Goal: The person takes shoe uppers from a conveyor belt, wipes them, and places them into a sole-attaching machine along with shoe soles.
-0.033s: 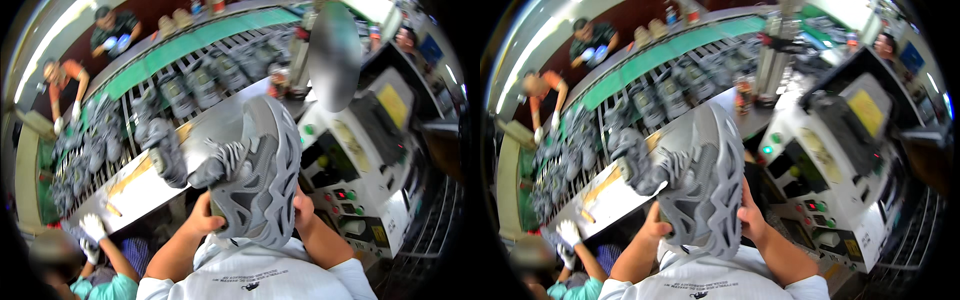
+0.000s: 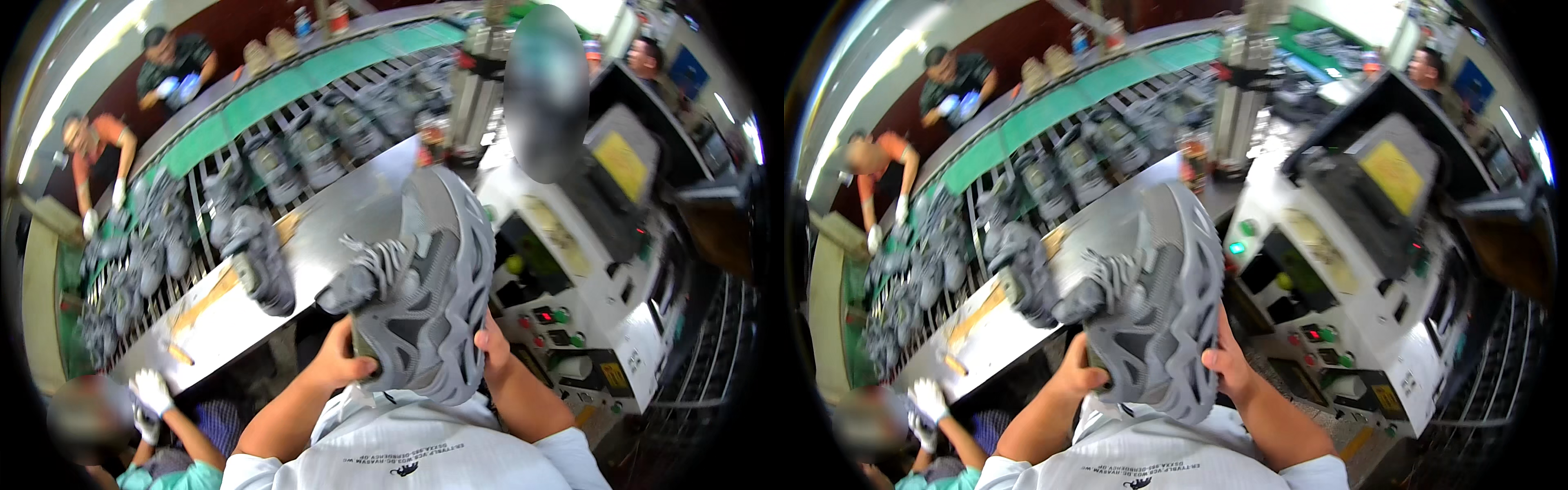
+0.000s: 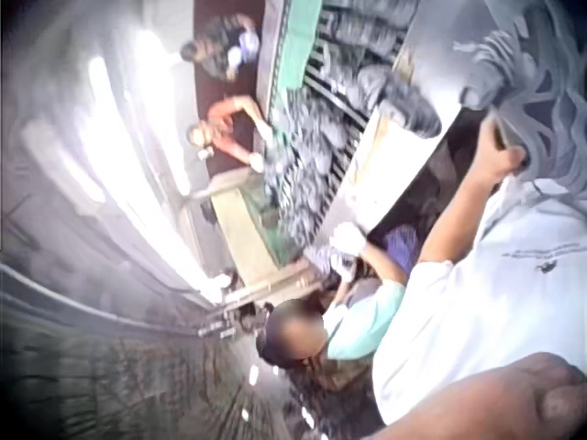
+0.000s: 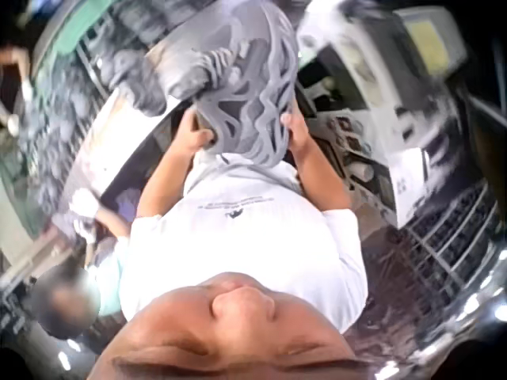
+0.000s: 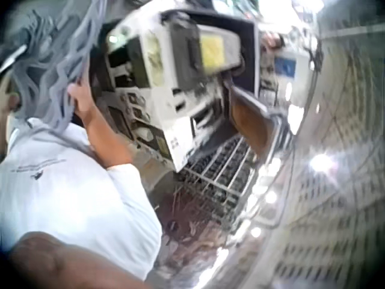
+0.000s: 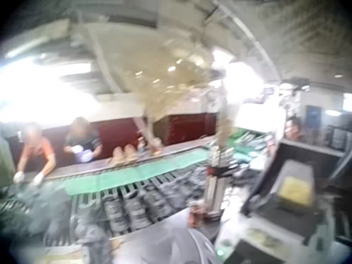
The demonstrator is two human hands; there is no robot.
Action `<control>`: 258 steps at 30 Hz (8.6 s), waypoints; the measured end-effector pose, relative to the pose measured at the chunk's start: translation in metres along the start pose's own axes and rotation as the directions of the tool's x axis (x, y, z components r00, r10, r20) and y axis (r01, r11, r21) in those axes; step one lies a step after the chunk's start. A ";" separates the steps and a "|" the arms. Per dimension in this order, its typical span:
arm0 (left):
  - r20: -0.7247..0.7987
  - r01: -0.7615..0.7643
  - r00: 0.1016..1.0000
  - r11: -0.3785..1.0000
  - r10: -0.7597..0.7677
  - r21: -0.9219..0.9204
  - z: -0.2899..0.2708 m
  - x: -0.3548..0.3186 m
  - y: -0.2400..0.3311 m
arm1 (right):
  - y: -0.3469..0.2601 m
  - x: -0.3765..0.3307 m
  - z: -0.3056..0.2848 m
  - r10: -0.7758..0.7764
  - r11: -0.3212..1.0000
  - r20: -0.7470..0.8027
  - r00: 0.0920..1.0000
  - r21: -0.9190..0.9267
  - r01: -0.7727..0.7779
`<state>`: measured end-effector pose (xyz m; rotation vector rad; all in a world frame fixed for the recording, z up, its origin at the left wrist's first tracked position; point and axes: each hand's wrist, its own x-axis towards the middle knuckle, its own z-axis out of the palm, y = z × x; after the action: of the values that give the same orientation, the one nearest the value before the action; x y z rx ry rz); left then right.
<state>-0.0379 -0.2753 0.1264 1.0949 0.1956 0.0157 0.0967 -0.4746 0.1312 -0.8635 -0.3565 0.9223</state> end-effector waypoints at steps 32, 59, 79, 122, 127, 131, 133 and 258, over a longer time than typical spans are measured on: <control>0.197 -0.046 0.946 0.493 -0.259 0.869 0.098 0.159 -0.190 | -0.337 -0.201 -0.353 -0.677 0.397 -0.724 -0.128 -0.213 -0.893; 0.044 0.205 0.975 0.958 -0.218 0.200 0.087 0.179 -0.211 | 0.087 -0.185 -0.244 -0.306 0.859 -0.680 0.667 -0.499 -0.114; -0.847 0.079 0.093 0.844 0.524 0.531 -0.108 -0.021 -0.086 | 0.161 0.037 -0.063 0.330 0.779 0.062 0.942 -0.581 -0.235; -0.882 -0.326 0.468 0.937 0.044 -0.126 -0.468 -0.053 0.052 | 0.052 0.069 -0.108 -0.611 0.419 -0.379 0.695 -0.900 -0.122; -0.799 -0.462 0.577 0.875 0.169 -0.148 -0.289 -0.092 0.041 | -0.064 0.065 -0.168 -0.887 -0.001 -0.151 0.437 -0.945 -0.328; -0.882 -0.471 0.472 0.851 0.022 -0.231 -0.230 -0.116 -0.023 | -0.182 0.095 -0.231 -0.971 -0.130 -0.049 0.232 -0.707 -0.695; -0.866 -0.373 0.487 0.871 -0.110 -0.320 -0.197 -0.117 -0.034 | -0.239 0.132 -0.244 -0.910 0.171 -0.398 0.111 -0.607 -0.776; -0.657 0.460 0.739 0.601 0.148 0.653 -0.172 0.026 -0.164 | -0.269 -0.231 -0.346 -0.941 0.339 -0.181 -0.286 -0.493 -0.801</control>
<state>-0.0544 -0.1962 -0.0986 1.9543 1.0545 0.1645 0.3204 -0.9171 0.1440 -2.4106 0.8216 -1.2466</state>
